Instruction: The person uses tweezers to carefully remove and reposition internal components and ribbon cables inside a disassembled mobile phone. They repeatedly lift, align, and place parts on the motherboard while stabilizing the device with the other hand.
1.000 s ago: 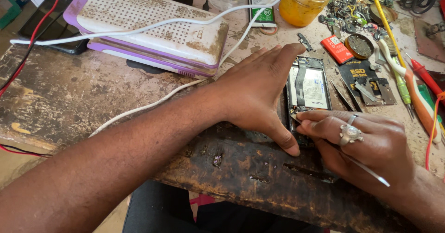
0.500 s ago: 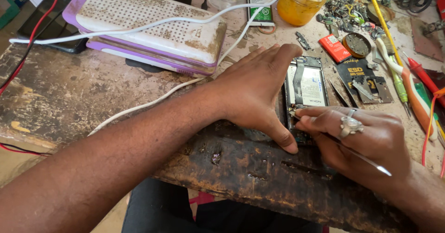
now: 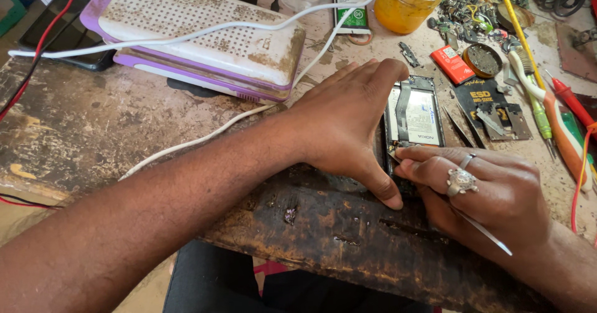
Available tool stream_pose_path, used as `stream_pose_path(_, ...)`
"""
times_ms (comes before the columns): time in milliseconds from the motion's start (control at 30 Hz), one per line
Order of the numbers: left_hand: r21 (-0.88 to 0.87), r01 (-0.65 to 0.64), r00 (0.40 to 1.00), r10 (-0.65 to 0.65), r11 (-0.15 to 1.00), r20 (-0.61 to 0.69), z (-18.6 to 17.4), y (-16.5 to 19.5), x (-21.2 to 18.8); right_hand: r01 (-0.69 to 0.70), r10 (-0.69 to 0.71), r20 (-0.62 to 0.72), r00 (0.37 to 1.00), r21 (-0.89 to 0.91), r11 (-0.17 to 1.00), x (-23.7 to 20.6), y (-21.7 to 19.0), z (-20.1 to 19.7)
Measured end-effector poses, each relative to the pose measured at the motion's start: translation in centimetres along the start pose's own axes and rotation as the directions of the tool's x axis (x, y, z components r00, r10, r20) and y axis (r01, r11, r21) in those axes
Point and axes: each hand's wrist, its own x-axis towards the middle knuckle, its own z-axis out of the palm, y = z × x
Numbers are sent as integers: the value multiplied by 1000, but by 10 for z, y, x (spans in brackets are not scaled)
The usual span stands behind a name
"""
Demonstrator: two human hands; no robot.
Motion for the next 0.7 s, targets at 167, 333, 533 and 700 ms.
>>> stream_pose_path(167, 3, 4, 1000, -4, 1000, 13, 0, 1, -1, -55, 55, -16, 998, 38, 998, -2, 7, 4)
stream_pose_path(333, 19, -28, 999, 28, 999, -17, -2, 0, -1, -115, 115, -1, 993, 75, 991, -5, 6, 1)
stream_pose_path(533, -1, 0, 1000, 0, 1000, -17, -1, 0, -3, -18, 17, 45, 999, 19, 1000, -3, 3, -2)
stream_pose_path(700, 3, -25, 999, 25, 1000, -30, -2, 2, -1, -8, 9, 26, 1000, -22, 1000, -1, 3, 1)
